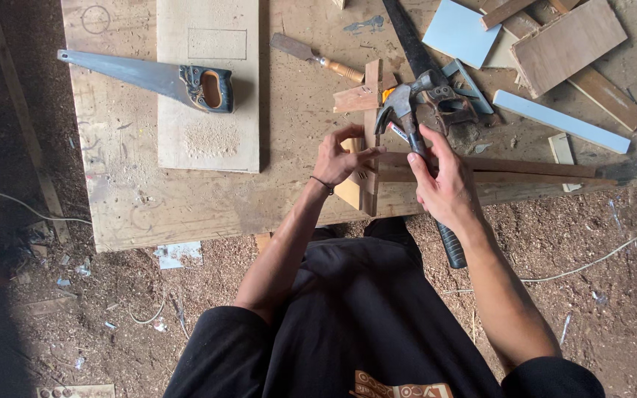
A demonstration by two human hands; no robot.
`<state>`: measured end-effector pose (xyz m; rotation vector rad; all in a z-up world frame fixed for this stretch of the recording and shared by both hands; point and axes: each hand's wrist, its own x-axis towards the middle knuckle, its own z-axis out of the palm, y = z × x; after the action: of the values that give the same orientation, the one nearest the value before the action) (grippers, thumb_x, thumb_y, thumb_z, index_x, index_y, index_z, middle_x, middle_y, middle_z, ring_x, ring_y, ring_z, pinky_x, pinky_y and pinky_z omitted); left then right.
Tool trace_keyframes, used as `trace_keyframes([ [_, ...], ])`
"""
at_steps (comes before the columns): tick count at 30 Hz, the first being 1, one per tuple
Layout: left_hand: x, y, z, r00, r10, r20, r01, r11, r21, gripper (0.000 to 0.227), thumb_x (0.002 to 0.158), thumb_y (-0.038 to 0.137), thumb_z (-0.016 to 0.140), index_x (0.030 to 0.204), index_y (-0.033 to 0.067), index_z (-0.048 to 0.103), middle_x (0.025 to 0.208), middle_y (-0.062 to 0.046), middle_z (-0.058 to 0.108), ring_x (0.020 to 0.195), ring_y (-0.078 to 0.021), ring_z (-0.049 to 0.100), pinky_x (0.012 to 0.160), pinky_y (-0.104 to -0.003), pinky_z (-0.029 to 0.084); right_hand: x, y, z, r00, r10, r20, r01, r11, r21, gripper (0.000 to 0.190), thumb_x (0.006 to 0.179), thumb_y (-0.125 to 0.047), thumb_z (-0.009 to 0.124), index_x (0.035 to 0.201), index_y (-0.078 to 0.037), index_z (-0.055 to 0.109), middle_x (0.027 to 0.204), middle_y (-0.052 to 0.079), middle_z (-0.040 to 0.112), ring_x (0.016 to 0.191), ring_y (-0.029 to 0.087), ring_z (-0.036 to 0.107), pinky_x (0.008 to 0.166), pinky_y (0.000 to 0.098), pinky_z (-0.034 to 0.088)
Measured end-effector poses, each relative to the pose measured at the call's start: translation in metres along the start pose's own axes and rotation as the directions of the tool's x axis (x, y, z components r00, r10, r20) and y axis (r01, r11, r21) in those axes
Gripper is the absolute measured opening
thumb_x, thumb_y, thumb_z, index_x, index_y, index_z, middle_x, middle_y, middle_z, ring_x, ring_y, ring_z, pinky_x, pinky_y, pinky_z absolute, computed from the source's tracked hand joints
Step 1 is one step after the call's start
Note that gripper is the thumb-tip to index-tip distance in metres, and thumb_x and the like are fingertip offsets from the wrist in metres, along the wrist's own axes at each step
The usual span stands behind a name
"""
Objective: The person hammers nails into a small wooden frame on a workbench. They repeatedly drive nails into the wood using a hammer, then flip the frame to continue nailing from the other side.
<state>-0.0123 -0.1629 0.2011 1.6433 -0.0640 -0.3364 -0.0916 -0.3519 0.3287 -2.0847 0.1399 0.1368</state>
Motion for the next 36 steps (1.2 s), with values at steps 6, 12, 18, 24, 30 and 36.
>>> trace_keyframes([
  [6,-0.004,0.004,0.001,0.994,0.029,-0.102,-0.016,0.993,0.12,0.072,0.073,0.04,0.092,0.125,-0.0037,0.068,0.103,-0.011,0.078,0.072,-0.0158,0.075,0.065,-0.029,0.061,0.0,-0.005,-0.001,0.989,-0.14,0.056,0.147,0.978,-0.146,0.044,0.106,-0.016,0.062,0.148,-0.011,0.048,0.071,0.003,0.059,0.046,0.011,0.059,0.04,0.0288,0.047],
  [12,-0.008,0.005,0.001,0.995,0.028,-0.1,-0.013,0.989,0.15,0.068,0.069,0.042,0.09,0.118,-0.0025,0.071,0.091,-0.01,0.079,0.067,-0.0138,0.073,0.061,-0.029,0.059,0.004,-0.018,0.002,0.998,0.005,0.059,0.001,0.994,-0.11,0.045,0.105,-0.014,0.059,0.147,-0.012,0.043,0.075,0.002,0.056,0.045,0.013,0.06,0.034,0.0307,0.047],
  [18,-0.011,0.009,0.006,0.997,0.0,-0.081,-0.009,0.994,-0.108,0.056,0.073,0.029,0.091,0.113,-0.0037,0.069,0.09,-0.012,0.078,0.069,-0.014,0.078,0.059,-0.027,0.063,0.01,-0.014,0.006,0.997,0.001,0.078,0.008,0.993,-0.116,0.047,0.104,-0.01,0.057,0.148,-0.014,0.041,0.073,0.005,0.06,0.045,0.013,0.06,0.032,0.0289,0.048],
  [24,-0.008,0.014,0.005,0.993,0.007,-0.117,-0.021,0.993,-0.118,0.057,0.073,0.03,0.091,0.114,-0.0025,0.07,0.093,-0.011,0.078,0.069,-0.013,0.076,0.061,-0.027,0.063,0.016,0.009,0.018,0.95,-0.313,-0.013,0.297,0.913,-0.281,0.046,0.106,-0.009,0.061,0.148,-0.01,0.042,0.085,0.013,0.064,0.062,0.023,0.064,0.057,0.0402,0.053],
  [30,-0.011,0.015,0.011,0.989,0.009,-0.149,-0.006,1.0,0.022,0.056,0.072,0.034,0.091,0.113,0.0012,0.073,0.089,-0.01,0.08,0.066,-0.0103,0.074,0.059,-0.025,0.06,0.011,0.017,0.011,0.902,-0.43,0.038,0.397,0.792,-0.463,0.048,0.104,-0.011,0.061,0.147,-0.002,0.042,0.105,0.018,0.067,0.091,0.032,0.068,0.086,0.0494,0.053],
  [36,-0.012,0.005,0.016,0.987,-0.037,-0.156,0.046,0.997,0.056,0.057,0.072,0.036,0.09,0.116,0.0034,0.074,0.087,-0.01,0.08,0.068,-0.0106,0.075,0.065,-0.027,0.061,0.001,0.013,0.004,0.901,-0.421,0.101,0.403,0.732,-0.549,0.054,0.1,-0.012,0.061,0.149,0.002,0.041,0.106,0.022,0.067,0.089,0.036,0.068,0.085,0.0506,0.053],
])
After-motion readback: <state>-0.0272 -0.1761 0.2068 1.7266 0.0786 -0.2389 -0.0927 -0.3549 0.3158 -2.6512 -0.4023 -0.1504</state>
